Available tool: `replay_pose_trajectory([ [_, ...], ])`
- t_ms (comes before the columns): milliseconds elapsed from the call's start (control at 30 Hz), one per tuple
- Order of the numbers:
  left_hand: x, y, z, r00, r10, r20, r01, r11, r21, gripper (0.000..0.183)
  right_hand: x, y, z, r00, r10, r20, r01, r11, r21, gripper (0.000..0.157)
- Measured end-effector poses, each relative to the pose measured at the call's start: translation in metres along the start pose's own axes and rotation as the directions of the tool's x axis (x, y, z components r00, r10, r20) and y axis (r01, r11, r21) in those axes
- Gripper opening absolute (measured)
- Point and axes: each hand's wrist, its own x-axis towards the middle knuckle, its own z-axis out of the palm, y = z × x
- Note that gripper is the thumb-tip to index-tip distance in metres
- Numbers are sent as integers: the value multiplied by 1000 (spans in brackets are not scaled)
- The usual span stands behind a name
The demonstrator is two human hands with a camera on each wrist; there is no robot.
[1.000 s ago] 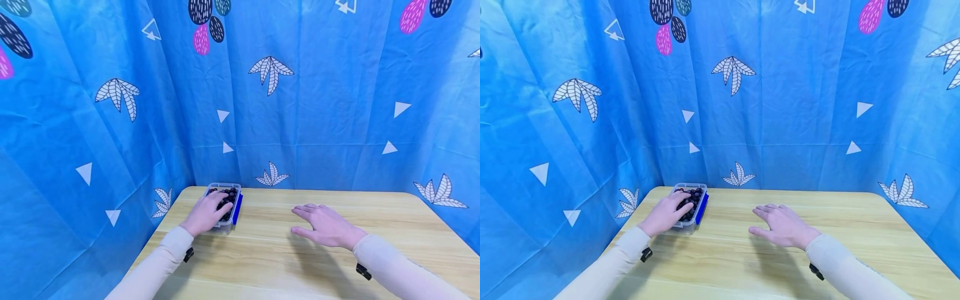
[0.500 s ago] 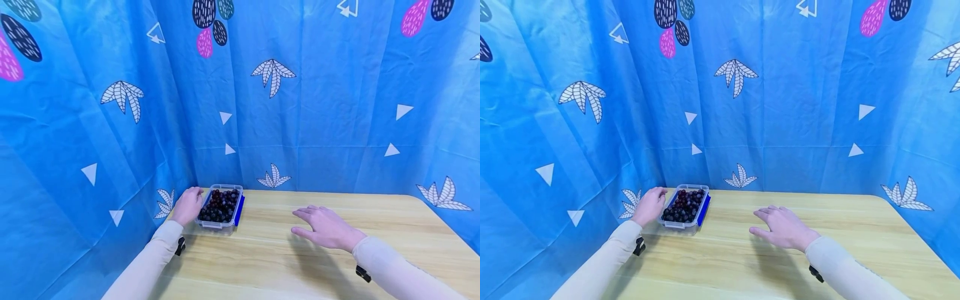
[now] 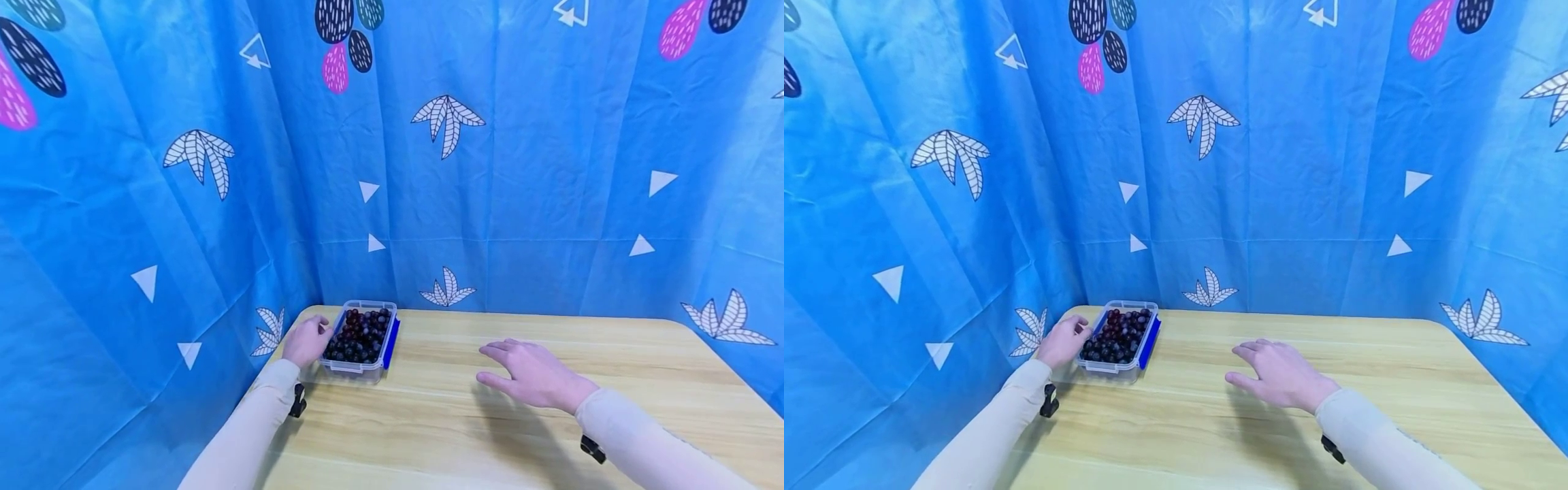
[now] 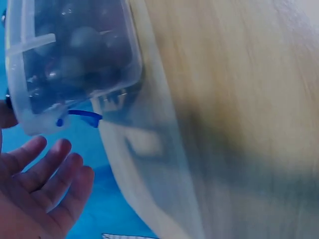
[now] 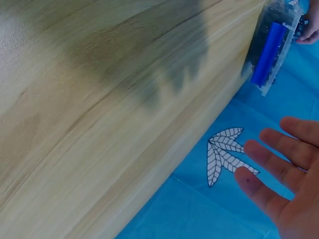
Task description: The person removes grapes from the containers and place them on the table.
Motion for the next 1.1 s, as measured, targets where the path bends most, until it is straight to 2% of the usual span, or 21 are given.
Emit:
replay_pose_trajectory([
  [133,0,-5,6,997,-48,57,49,999,-23,33,2,-1,3,999,20,36,-21,1000,23,70],
  [367,0,-3,11,994,-82,67,86,994,-64,30,13,-9,10,996,49,80,-55,996,68,77],
  [500,0,-5,15,986,-142,91,151,984,-96,20,22,-16,17,995,39,97,-49,994,97,77],
  [600,0,-6,19,980,-163,110,176,977,-120,24,29,-20,22,993,42,109,-55,992,114,72],
  [733,1,-5,21,983,-146,109,158,980,-119,26,41,-23,29,989,87,117,-101,987,123,63],
  [900,5,-3,24,991,-114,75,117,993,-28,26,64,-27,37,987,138,78,-149,976,160,54],
  [1100,5,-2,28,992,-110,60,110,994,17,26,92,-39,45,985,156,73,-168,965,201,54],
])
